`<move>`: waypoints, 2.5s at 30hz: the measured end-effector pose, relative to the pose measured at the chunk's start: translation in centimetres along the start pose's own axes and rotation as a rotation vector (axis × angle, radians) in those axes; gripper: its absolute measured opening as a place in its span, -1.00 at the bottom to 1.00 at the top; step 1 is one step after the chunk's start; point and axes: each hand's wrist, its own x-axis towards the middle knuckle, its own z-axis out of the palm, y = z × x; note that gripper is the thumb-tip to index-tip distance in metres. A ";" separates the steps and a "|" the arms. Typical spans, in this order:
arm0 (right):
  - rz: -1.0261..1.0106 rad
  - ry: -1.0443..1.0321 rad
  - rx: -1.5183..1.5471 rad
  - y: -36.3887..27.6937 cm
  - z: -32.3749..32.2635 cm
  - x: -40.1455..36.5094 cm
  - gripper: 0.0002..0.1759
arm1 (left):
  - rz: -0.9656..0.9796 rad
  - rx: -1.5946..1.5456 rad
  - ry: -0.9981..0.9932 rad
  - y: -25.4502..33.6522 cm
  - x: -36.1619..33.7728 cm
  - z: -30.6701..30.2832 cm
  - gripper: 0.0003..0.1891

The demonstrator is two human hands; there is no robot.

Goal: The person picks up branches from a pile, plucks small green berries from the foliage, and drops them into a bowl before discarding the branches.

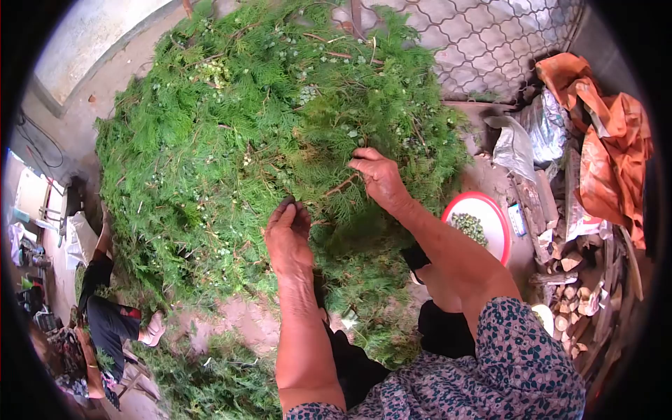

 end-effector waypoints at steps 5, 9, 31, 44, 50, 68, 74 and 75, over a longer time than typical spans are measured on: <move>0.064 -0.008 0.047 -1.5 -2.1 -1.4 -0.57 | 0.129 0.451 0.047 2.4 1.1 -0.8 -0.81; 0.036 -0.078 0.134 -1.3 -2.7 -2.8 -0.58 | 0.105 0.656 -0.132 2.0 1.4 -0.6 -0.74; -0.174 -0.257 0.017 -8.5 -3.3 -3.4 -0.65 | 0.033 0.333 -0.271 -1.9 -2.2 3.7 -0.60; 0.116 0.014 0.232 -8.4 -2.2 -1.4 -0.70 | 0.014 0.386 -0.307 -1.9 -2.6 3.3 -0.77; 0.188 -0.025 0.229 -8.0 -1.7 -1.3 -0.67 | 0.055 0.289 -0.307 -2.3 -2.8 3.2 -0.65; 0.405 -0.087 0.569 -8.5 -1.7 -1.0 -0.75 | 0.082 0.291 -0.232 -2.1 -3.2 3.2 -0.77; 0.603 -0.179 0.706 -8.7 -2.7 -0.8 -0.82 | -0.003 0.267 -0.215 -2.2 -3.6 3.0 -0.81; 0.693 -0.207 0.779 -8.7 -2.7 -0.8 -0.82 | -0.012 0.281 -0.195 -2.0 -3.8 3.1 -0.85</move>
